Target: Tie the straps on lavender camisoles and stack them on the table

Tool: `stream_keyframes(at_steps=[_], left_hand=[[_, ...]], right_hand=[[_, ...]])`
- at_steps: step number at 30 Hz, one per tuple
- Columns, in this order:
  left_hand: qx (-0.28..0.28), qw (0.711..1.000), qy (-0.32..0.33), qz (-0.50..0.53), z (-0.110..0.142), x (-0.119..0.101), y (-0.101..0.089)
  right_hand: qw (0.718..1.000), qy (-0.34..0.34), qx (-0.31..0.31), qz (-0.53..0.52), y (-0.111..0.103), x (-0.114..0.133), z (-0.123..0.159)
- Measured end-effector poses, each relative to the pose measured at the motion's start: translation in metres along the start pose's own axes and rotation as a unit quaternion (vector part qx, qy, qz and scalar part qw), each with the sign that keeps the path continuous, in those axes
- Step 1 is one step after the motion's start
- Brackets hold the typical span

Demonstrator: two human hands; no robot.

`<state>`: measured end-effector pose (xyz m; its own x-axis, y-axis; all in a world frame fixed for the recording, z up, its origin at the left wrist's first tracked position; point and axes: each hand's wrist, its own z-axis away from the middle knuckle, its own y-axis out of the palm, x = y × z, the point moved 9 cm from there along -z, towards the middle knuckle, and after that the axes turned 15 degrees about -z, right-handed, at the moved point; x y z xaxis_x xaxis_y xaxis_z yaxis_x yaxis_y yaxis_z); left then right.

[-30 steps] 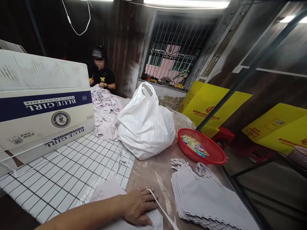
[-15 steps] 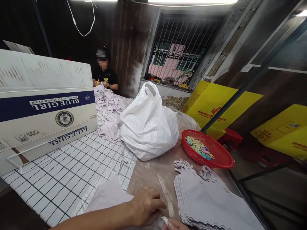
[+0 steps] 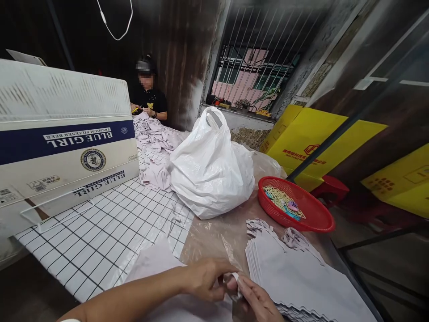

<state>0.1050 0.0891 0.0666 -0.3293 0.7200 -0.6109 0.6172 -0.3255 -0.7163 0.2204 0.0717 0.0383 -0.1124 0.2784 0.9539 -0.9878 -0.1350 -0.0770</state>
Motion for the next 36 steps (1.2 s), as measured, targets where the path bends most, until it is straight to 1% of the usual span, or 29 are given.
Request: stream_keyframes(at_steps=[3, 6, 7, 9, 10, 13, 15, 18, 21, 25, 28, 31, 36], left_hand=[[-0.017, 0.998, -0.059, 0.019, -0.007, 0.011, -0.004], [-0.019, 0.994, -0.106, 0.012, -0.013, 0.028, -0.01], [-0.015, 0.993, -0.115, 0.007, -0.015, 0.033, -0.012], [-0.018, 0.993, -0.12, -0.009, -0.019, 0.042, -0.019], [-0.023, 0.993, -0.118, -0.015, -0.021, 0.046, -0.022], [-0.044, 0.991, -0.12, -0.038, -0.03, 0.06, -0.031], [-0.044, 0.991, -0.111, -0.053, -0.036, 0.066, -0.031], [-0.039, 0.993, -0.095, -0.058, -0.043, 0.071, -0.027], [-0.05, 0.992, -0.1, -0.05, -0.045, 0.079, -0.025], [-0.048, 0.992, -0.114, -0.035, -0.045, 0.086, -0.023], [-0.057, 0.988, -0.137, -0.041, -0.042, 0.091, -0.026], [-0.074, 0.984, -0.157, -0.05, -0.039, 0.094, -0.029], [-0.08, 0.979, -0.177, -0.056, -0.04, 0.094, -0.03]], right_hand=[[0.999, -0.033, 0.023, 0.012, 0.006, 0.02, -0.008], [0.998, -0.017, 0.052, 0.036, 0.013, 0.031, -0.011], [0.997, -0.005, 0.062, 0.041, 0.015, 0.032, -0.012], [0.997, -0.01, 0.073, 0.033, 0.016, 0.033, -0.017], [0.997, -0.011, 0.072, 0.023, 0.015, 0.031, -0.02], [0.998, 0.02, 0.059, -0.008, 0.006, 0.013, -0.03], [0.998, 0.034, 0.049, -0.022, 0.001, 0.003, -0.033], [0.998, 0.032, 0.047, -0.035, -0.003, -0.005, -0.035], [0.996, 0.042, 0.064, -0.045, 0.001, -0.009, -0.035], [0.99, 0.076, 0.081, -0.083, 0.008, -0.014, -0.036], [0.986, 0.077, 0.091, -0.116, 0.013, -0.014, -0.037], [0.983, 0.075, 0.1, -0.134, 0.018, -0.017, -0.037], [0.975, 0.088, 0.12, -0.166, 0.025, -0.024, -0.033]])
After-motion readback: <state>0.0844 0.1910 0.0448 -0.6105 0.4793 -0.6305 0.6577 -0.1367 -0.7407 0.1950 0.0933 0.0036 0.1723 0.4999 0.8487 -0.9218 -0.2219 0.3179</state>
